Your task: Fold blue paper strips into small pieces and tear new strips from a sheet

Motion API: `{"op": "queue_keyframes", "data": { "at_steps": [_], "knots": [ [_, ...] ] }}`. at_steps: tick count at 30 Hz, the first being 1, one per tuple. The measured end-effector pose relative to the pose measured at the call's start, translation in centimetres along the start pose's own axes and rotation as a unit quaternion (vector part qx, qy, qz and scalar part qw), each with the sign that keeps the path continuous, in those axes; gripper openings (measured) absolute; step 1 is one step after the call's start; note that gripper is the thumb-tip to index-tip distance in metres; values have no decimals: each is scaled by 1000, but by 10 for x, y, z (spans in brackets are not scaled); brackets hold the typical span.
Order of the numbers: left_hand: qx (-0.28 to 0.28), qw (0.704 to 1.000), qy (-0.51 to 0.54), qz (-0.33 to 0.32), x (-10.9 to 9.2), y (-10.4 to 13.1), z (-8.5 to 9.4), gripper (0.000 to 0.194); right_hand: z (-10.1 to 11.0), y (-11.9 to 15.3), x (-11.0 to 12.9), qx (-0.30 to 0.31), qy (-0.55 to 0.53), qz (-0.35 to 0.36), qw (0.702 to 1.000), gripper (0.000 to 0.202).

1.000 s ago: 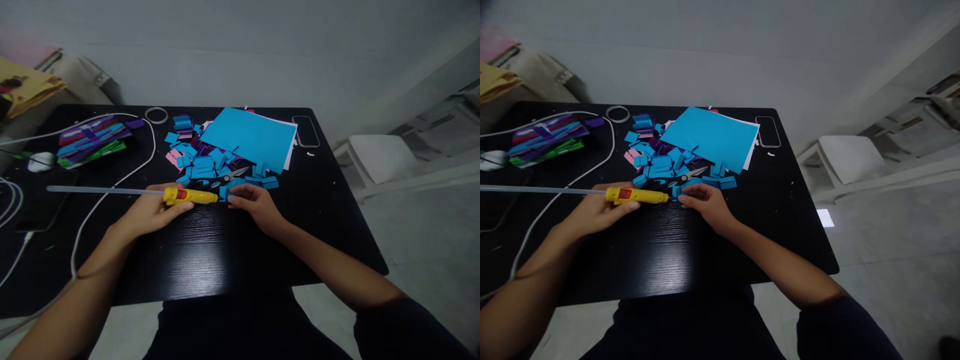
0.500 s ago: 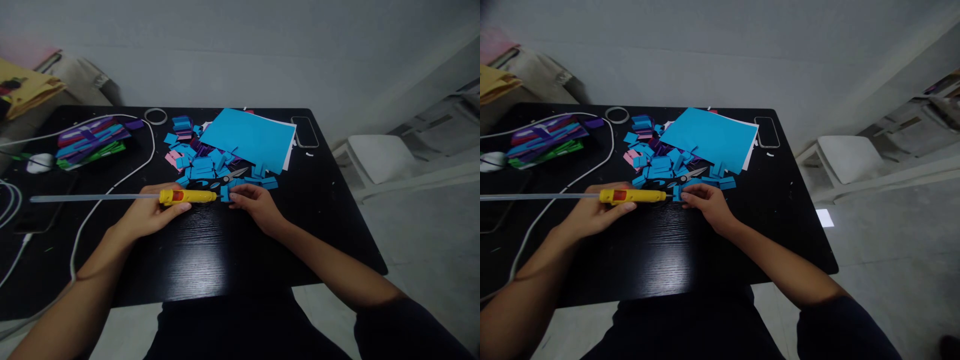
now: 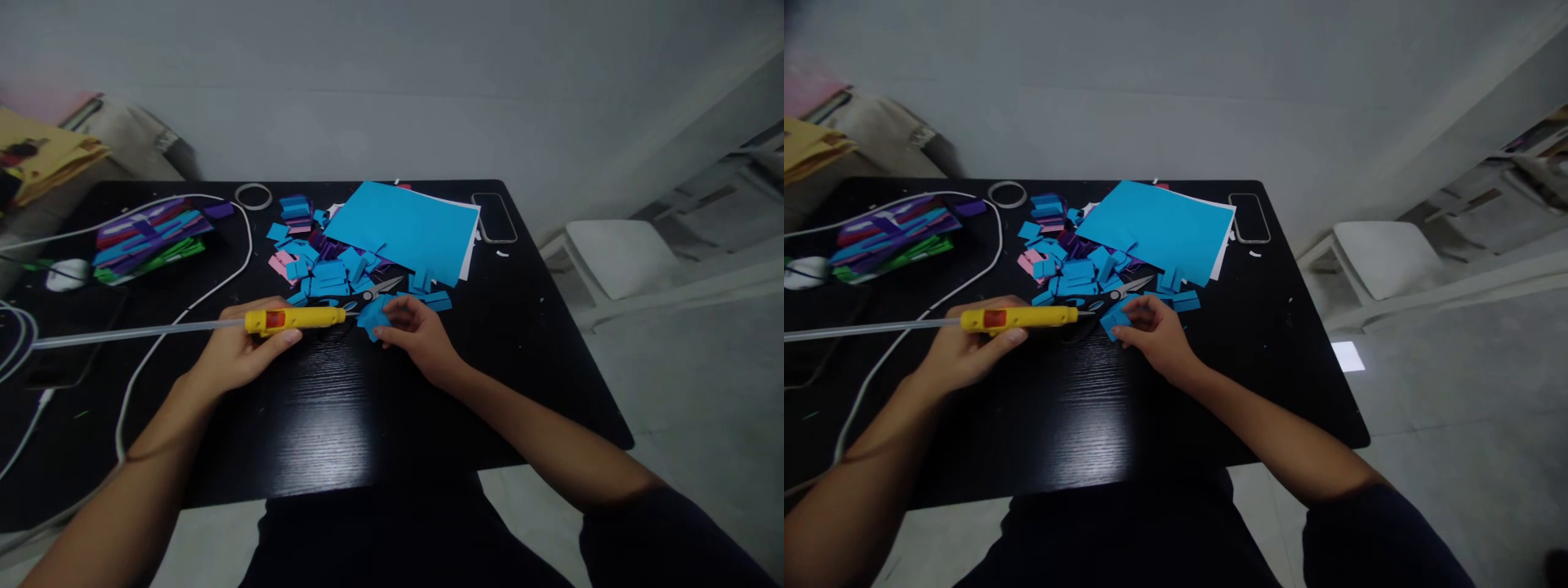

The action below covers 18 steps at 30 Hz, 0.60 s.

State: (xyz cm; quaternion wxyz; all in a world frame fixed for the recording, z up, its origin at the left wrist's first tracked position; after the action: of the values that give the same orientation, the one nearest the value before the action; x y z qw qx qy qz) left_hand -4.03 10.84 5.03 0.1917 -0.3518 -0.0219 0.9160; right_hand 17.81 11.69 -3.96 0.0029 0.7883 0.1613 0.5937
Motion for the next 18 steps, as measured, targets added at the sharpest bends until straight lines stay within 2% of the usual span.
{"op": "queue_keyframes", "data": {
  "at_steps": [5,10,13,18],
  "knots": [
    [-5,999,21,-30,-7,0,2,24,0,2,6,-1,37,18,999,34],
    [-7,999,16,-34,-7,0,3,24,-7,6,17,29,77,49,995,25],
    [-9,999,23,-47,-10,0,3,22,-6,7,18,24,73,53,996,28],
    [-4,999,24,-39,-10,0,3,25,-4,6,19,17,90,63,994,20]
  ]
}}
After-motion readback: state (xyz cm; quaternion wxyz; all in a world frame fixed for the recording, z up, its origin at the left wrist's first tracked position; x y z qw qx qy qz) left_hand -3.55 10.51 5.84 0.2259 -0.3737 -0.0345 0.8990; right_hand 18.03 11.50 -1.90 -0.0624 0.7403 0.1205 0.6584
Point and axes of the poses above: each hand's wrist, its own y-axis away from the middle knuckle, its own z-axis out of the back of the hand, x = y × z, the point moved 10 cm from there along -y, towards the middle knuckle
